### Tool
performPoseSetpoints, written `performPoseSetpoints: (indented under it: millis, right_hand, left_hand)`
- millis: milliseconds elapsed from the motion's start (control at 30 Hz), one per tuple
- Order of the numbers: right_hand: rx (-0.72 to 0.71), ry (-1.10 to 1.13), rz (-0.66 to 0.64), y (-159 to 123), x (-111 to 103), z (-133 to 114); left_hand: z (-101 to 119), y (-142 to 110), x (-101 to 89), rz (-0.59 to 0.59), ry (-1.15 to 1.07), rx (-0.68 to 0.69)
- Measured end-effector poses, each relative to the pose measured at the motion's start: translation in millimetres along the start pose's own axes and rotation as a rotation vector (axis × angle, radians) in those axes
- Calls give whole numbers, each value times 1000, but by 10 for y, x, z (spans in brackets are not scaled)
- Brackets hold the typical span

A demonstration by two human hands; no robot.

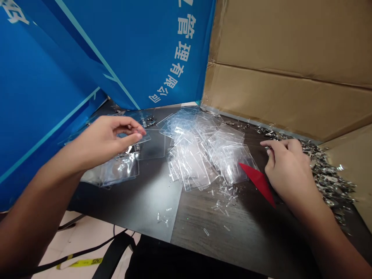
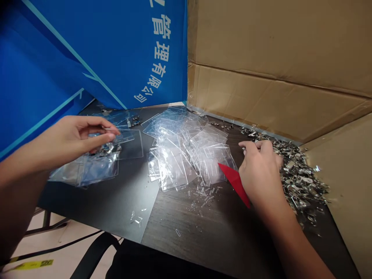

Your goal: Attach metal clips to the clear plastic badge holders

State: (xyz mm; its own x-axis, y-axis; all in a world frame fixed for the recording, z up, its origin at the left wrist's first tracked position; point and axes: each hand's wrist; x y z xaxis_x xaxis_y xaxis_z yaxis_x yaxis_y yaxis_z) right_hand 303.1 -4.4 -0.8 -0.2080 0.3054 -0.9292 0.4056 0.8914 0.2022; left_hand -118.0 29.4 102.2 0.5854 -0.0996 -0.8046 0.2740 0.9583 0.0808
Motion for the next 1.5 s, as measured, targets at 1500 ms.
performPoseSetpoints:
  millis: [1500]
  right_hand:
    - [-225, 954, -916, -732, 25, -539]
  left_hand:
    - [285, -224, 1622, -183, -919, 336]
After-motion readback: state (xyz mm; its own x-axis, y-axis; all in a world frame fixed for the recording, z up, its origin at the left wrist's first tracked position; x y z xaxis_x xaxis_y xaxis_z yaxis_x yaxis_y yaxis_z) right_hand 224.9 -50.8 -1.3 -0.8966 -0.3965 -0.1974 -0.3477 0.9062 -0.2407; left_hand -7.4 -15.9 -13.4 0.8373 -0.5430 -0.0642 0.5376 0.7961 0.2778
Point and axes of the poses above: each hand's wrist, its own y-axis towards the middle knuckle, its own x-axis out of the palm, z = x × y, and after that the axes turned 15 degrees about x, right-handed
